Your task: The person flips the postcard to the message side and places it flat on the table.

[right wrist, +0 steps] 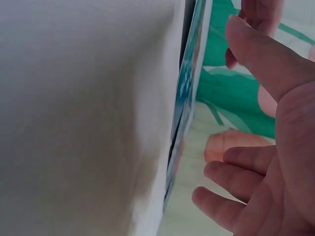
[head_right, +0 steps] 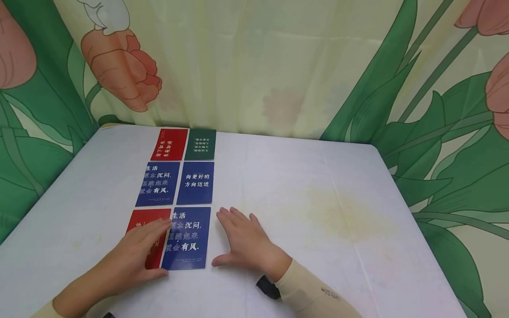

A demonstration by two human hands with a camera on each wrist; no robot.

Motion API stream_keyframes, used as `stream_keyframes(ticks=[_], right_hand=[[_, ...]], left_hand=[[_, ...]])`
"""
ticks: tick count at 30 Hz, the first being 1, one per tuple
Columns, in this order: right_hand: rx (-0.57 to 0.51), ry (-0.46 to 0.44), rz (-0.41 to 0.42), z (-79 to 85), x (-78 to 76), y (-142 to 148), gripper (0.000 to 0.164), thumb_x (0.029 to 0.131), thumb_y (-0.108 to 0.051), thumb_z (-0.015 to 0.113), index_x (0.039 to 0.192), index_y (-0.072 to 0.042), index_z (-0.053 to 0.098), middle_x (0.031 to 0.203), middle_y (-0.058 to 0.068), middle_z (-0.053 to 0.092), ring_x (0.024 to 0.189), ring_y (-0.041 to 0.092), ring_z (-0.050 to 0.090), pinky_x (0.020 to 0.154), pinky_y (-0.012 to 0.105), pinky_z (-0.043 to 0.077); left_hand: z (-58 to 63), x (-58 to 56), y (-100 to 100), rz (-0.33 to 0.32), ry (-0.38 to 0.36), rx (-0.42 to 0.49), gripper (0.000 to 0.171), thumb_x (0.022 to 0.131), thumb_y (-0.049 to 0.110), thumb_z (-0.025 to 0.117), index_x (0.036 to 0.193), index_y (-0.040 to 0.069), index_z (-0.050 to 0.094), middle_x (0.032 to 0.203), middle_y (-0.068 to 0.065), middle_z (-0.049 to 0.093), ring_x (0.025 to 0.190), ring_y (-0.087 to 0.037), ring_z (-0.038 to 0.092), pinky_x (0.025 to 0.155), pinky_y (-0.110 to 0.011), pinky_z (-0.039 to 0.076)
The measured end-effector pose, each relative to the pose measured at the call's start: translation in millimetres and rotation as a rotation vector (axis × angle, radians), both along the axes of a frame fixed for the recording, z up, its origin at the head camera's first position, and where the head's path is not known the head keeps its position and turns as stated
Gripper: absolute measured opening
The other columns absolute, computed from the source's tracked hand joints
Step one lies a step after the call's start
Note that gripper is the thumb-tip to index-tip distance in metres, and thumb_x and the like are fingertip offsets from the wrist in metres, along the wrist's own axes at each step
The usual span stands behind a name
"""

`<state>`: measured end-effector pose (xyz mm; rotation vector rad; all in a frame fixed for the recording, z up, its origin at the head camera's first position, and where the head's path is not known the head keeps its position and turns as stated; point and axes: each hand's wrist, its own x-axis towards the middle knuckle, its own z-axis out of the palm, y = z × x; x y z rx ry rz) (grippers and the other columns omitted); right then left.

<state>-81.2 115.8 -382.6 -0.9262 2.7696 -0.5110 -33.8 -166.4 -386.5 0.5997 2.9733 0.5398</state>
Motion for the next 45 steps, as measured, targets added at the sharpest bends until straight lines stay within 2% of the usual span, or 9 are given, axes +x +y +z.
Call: stream_keyframes(ticks=[6, 16, 24, 35, 42, 45], right_hand=[[0.087, -0.045, 0.039, -6.3, -3.6, -17.0, 0.104, 0.073, -0.059, 0.082, 0.153, -0.008, 0.038, 0.158, 0.007, 0.038, 0.146, 0.029, 0.03, 0.109, 0.067, 0.028], [0.215, -0.085, 0.064, -9.8, -3.7, -34.1, 0.105, 0.075, -0.061, 0.08, 0.156, -0.011, 0.035, 0.16, 0.002, 0.034, 0.149, 0.025, 0.025, 0.112, 0.064, 0.025], [0.27, -0.1, 0.077, -7.3, -1.9, -36.8, 0.104, 0.076, -0.065, 0.077, 0.156, -0.013, 0.035, 0.16, 0.001, 0.034, 0.149, 0.025, 0.024, 0.113, 0.064, 0.022], [0.251, -0.099, 0.086, -6.7, -0.7, -35.3, 0.1, 0.079, -0.064, 0.075, 0.155, -0.012, 0.037, 0.159, 0.001, 0.036, 0.148, 0.024, 0.026, 0.114, 0.064, 0.02], [0.274, -0.036, 0.114, -7.7, 1.8, -34.5, 0.095, 0.08, -0.061, 0.07, 0.153, -0.01, 0.037, 0.157, 0.003, 0.04, 0.147, 0.022, 0.029, 0.113, 0.067, 0.019], [0.262, -0.017, 0.103, -7.9, 2.7, -35.8, 0.086, 0.085, -0.055, 0.069, 0.151, -0.009, 0.038, 0.154, 0.003, 0.043, 0.145, 0.023, 0.034, 0.112, 0.066, 0.022]], left_hand=[[-3.6, -3.8, 3.5, -0.005, -0.047, 0.0, 0.107, 0.058, 0.038, 0.096, 0.147, 0.006, 0.046, 0.143, -0.012, 0.052, 0.132, -0.033, 0.047, 0.107, -0.062, 0.036], [-11.8, -8.4, 6.3, -0.031, -0.078, -0.03, 0.104, 0.059, 0.038, 0.096, 0.146, 0.007, 0.048, 0.144, -0.011, 0.053, 0.135, -0.033, 0.045, 0.109, -0.065, 0.029], [-9.5, -8.3, 7.9, -0.012, -0.158, -0.025, 0.09, 0.066, 0.038, 0.092, 0.142, 0.007, 0.054, 0.142, -0.013, 0.055, 0.137, -0.036, 0.043, 0.11, -0.068, 0.026], [-9.6, -6.3, 8.2, -0.033, -0.154, -0.016, 0.082, 0.071, 0.034, 0.09, 0.14, 0.004, 0.056, 0.141, -0.014, 0.056, 0.135, -0.035, 0.046, 0.11, -0.066, 0.028], [-10.5, -3.9, 6.6, -0.055, -0.127, 0.003, 0.07, 0.078, 0.034, 0.081, 0.137, 0.004, 0.059, 0.14, -0.012, 0.058, 0.133, -0.033, 0.049, 0.109, -0.067, 0.028], [-10.5, -3.7, 6.9, -0.057, -0.117, 0.009, 0.066, 0.079, 0.033, 0.078, 0.136, 0.004, 0.06, 0.138, -0.011, 0.059, 0.132, -0.032, 0.05, 0.109, -0.067, 0.028]])
